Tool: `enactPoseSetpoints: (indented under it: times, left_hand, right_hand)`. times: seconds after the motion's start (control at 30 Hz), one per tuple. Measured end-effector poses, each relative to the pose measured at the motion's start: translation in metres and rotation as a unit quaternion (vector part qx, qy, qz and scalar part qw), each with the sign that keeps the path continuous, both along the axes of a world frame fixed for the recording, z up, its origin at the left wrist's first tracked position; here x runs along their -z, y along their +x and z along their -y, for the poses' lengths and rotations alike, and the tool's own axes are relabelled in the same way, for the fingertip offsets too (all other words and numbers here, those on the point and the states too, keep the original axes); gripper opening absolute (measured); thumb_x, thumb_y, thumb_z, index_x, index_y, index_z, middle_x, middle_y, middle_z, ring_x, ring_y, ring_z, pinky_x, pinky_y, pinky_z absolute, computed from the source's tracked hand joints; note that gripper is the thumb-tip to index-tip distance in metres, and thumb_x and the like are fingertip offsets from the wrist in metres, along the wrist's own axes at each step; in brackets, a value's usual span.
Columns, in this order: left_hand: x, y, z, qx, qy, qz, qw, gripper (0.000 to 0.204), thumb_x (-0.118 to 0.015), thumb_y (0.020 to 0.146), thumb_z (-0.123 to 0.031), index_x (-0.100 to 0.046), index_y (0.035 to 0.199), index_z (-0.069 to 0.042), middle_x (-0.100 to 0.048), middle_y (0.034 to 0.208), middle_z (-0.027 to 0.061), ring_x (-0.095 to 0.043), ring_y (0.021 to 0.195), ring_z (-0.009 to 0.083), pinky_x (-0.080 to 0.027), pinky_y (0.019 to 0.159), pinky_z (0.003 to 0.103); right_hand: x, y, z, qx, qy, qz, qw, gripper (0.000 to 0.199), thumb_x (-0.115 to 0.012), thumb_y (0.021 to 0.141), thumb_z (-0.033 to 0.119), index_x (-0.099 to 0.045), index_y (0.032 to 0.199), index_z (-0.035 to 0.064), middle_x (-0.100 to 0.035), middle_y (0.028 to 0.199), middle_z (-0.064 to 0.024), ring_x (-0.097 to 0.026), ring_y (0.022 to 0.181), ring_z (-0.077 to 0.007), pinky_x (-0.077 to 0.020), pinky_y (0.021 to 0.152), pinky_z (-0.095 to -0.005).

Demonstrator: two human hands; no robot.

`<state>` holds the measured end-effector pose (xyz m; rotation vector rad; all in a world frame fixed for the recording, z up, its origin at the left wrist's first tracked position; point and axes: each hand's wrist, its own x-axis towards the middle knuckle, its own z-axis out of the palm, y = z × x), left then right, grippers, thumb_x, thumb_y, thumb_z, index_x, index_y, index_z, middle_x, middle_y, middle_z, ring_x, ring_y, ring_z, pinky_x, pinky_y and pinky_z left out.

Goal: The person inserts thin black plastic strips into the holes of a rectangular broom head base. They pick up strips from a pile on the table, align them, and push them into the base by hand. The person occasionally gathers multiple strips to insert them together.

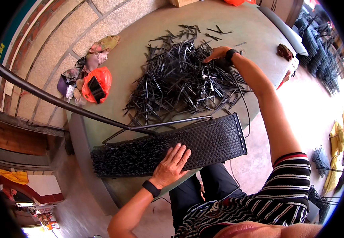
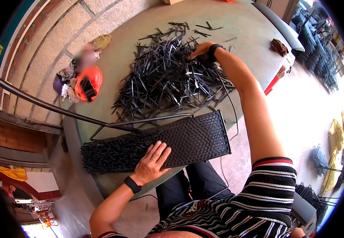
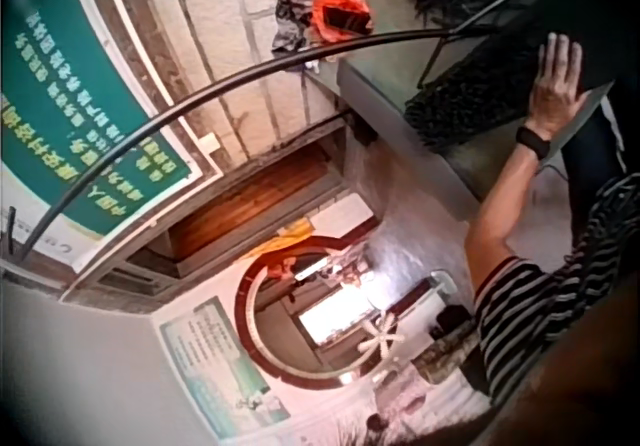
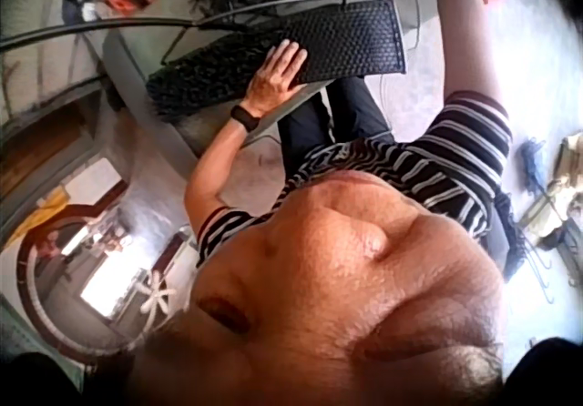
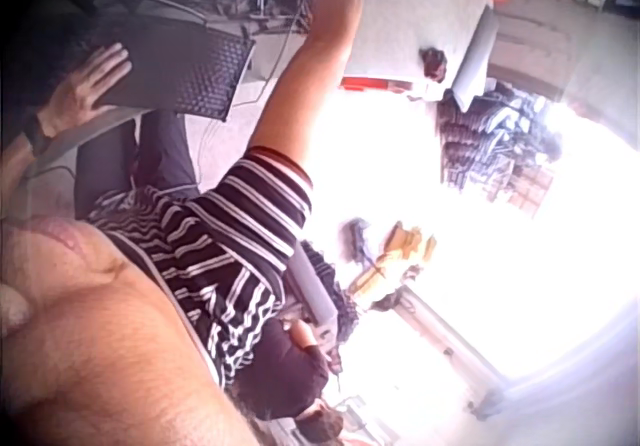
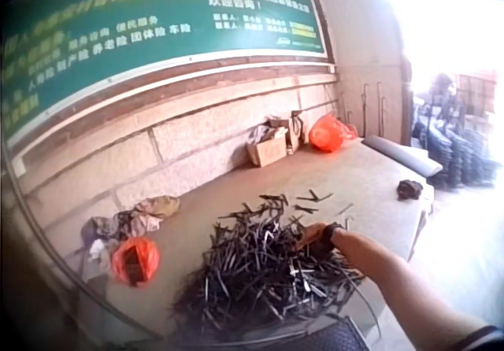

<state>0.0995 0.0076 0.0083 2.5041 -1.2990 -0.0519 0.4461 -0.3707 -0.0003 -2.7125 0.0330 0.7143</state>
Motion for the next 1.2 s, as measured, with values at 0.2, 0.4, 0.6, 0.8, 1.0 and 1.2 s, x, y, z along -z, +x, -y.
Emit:
enactPoseSetpoints:
  times: [0.2,0.4,0.6,0.8,1.0,1.2]
  left_hand:
    - [0.0,0.001,0.001,-0.002,-0.004,-0.011,1.0,0.081,-0.077,0.063,-0.024,-0.042,0.133,-0.005,-0.037,0.137,0.0152,-0.035,0.129,0.0322,-0.036,0.102,0.045]
    - [-0.001,0.001,-0.001,-0.004,0.004,-0.013,1.0,0.082,-0.077,0.062,-0.024,-0.041,0.133,-0.006,-0.036,0.137,0.0152,-0.034,0.13,0.0319,-0.035,0.103,0.045]
    - [-0.002,0.0,-0.001,-0.006,-0.004,-0.016,1.0,0.081,-0.076,0.063,-0.025,-0.041,0.133,-0.006,-0.036,0.137,0.0154,-0.033,0.13,0.0323,-0.034,0.103,0.045]
    - [-0.001,0.0,-0.001,-0.003,0.0,-0.011,1.0,0.08,-0.075,0.065,-0.027,-0.041,0.134,-0.006,-0.036,0.137,0.0156,-0.033,0.13,0.0326,-0.034,0.103,0.045]
    - [0.002,-0.001,-0.003,-0.006,0.002,-0.011,1.0,0.08,-0.075,0.065,-0.027,-0.041,0.134,-0.006,-0.036,0.137,0.0156,-0.033,0.13,0.0324,-0.035,0.103,0.045]
    - [0.001,0.002,-0.001,0.0,-0.003,-0.01,1.0,0.08,-0.075,0.064,-0.027,-0.041,0.134,-0.006,-0.037,0.136,0.0154,-0.034,0.129,0.0325,-0.034,0.103,0.045]
  right_hand:
    - [0.015,0.007,0.011,0.014,-0.005,-0.002,1.0,0.102,-0.063,0.051,0.079,-0.06,0.111,-0.0032,-0.06,0.115,-0.0177,-0.056,0.106,-0.0282,-0.0429,0.089,-0.0354]
    - [0.009,-0.008,-0.002,0.019,-0.019,-0.002,1.0,0.108,-0.058,0.05,0.084,-0.06,0.111,-0.0047,-0.06,0.114,-0.0175,-0.057,0.106,-0.0268,-0.0427,0.089,-0.0347]
    - [0.011,-0.007,-0.009,0.018,-0.003,-0.045,0.999,0.108,-0.059,0.05,0.084,-0.06,0.11,-0.0049,-0.061,0.11,-0.0184,-0.058,0.1,-0.0258,-0.044,0.086,-0.0339]
    - [0.031,0.004,-0.006,-0.003,0.002,0.005,1.0,0.095,-0.059,0.054,0.081,-0.065,0.093,-0.0047,-0.062,0.09,-0.0138,-0.057,0.085,-0.0233,-0.0434,0.075,-0.0348]
    - [0.029,-0.004,-0.012,-0.03,0.036,0.027,0.999,0.076,-0.064,0.062,0.071,-0.066,0.078,-0.0035,-0.059,0.07,-0.0056,-0.052,0.066,-0.0174,-0.0406,0.061,-0.0328]
    - [0.035,0.002,-0.002,0.022,0.06,-0.006,0.998,0.064,-0.069,0.064,0.062,-0.068,0.077,-0.0009,-0.06,0.068,-0.004,-0.052,0.063,-0.0152,-0.0406,0.058,-0.0307]
